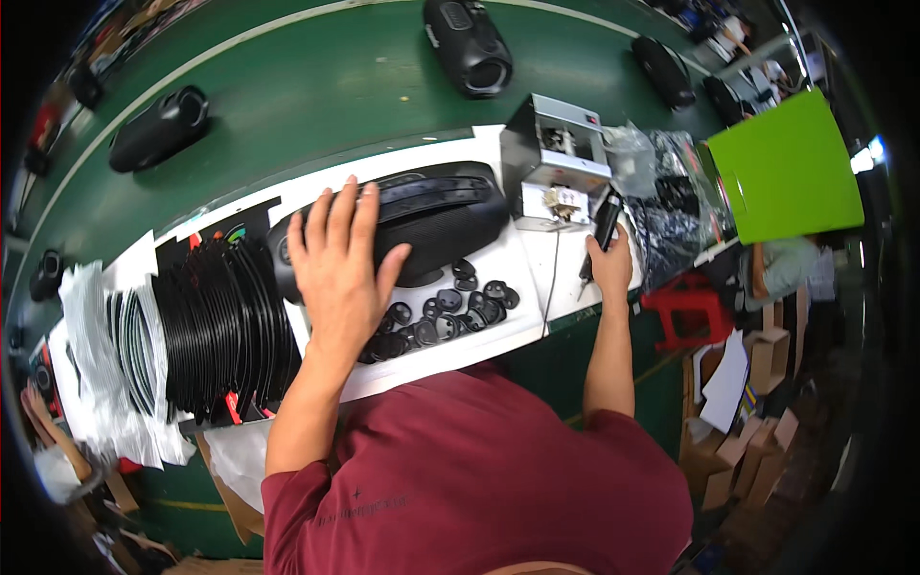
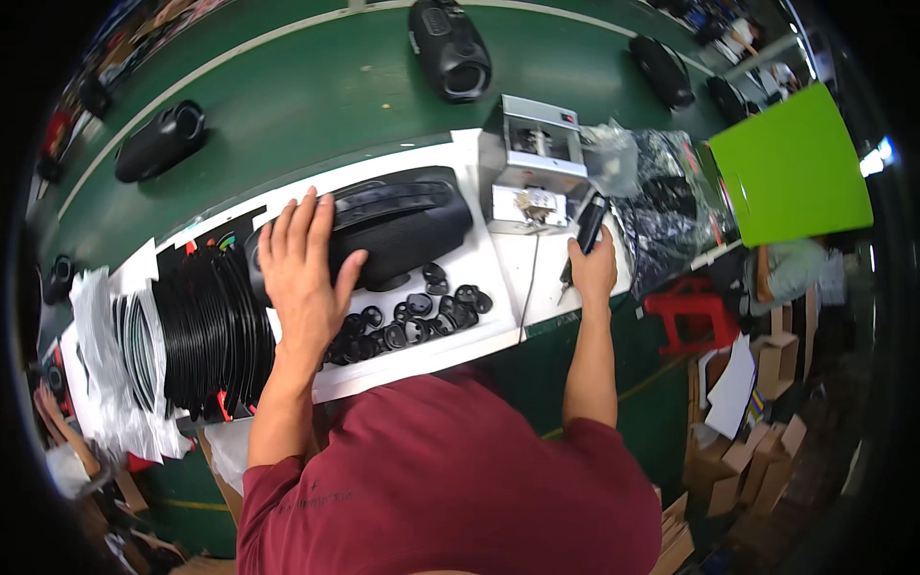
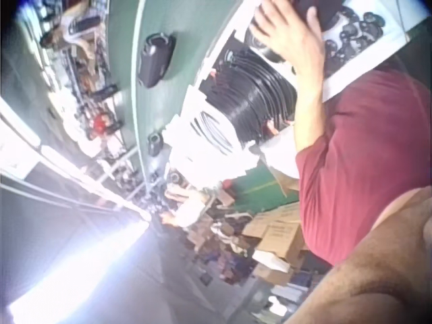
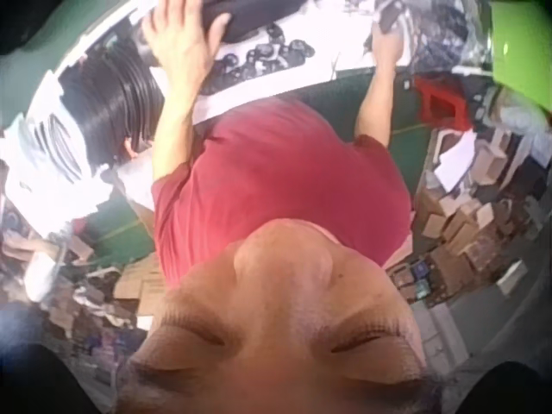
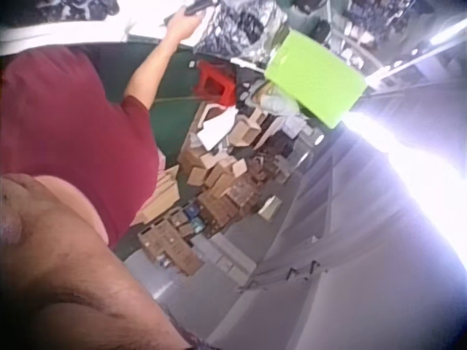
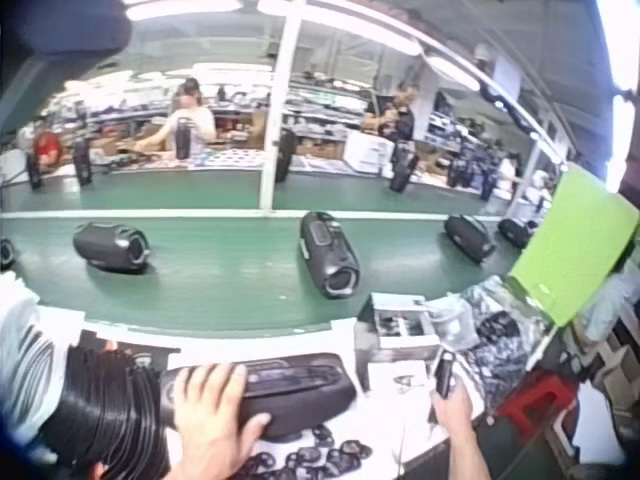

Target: The person fastens components onto portable speaker units using an electric screwdriver on an electronics assembly line.

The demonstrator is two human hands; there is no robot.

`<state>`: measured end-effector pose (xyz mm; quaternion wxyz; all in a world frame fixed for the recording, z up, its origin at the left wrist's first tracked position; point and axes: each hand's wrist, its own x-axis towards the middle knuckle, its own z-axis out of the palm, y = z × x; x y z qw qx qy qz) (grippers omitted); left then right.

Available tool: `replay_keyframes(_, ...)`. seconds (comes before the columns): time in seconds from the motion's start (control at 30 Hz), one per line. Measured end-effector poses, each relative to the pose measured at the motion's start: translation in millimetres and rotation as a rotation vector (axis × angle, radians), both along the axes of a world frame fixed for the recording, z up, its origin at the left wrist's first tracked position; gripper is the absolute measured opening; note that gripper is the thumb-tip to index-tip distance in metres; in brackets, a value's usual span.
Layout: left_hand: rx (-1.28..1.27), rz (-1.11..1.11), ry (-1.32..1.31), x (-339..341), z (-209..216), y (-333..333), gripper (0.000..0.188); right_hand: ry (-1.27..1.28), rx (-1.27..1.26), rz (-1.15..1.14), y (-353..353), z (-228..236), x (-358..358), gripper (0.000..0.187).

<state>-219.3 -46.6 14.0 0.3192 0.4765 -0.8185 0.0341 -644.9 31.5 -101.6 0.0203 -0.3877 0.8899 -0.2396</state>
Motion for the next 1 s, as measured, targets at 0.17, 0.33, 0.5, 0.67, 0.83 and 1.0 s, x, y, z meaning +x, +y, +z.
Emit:
replay_keyframes(0.17,-0.006,0.008,-0.020,-7.8,1.0,0.0,0.069,-0.781,-0.533,0.113,25.5,19.7,-5.2,0.048)
replay_keyframes(0.33,-0.019,0.010,-0.025,-15.7,0.6,0.5,0.071,-0.806,-1.369,0.646,31.9,115.0,51.8,0.074)
replay_keyframes(0.5,-0.022,0.014,-0.052,-17.5,-0.3,2.5,0.070,-0.956,-1.318,0.956,-18.1,142.5,48.3,0.071)
replay_keyframes(0.67,-0.034,0.018,-0.060,-21.8,1.2,1.7,0.066,-1.092,-1.170,0.956,-62.3,120.5,47.3,0.100)
replay_keyframes(0.83,-0.024,0.019,-0.057,-18.9,0.3,-1.5,0.066,-1.035,-1.032,0.854,-79.9,96.6,52.3,0.095)
replay_keyframes(1.0,-0.015,0.011,-0.047,-18.1,2.0,-2.8,0.067,-1.179,-0.919,0.857,-72.7,102.7,52.7,0.092)
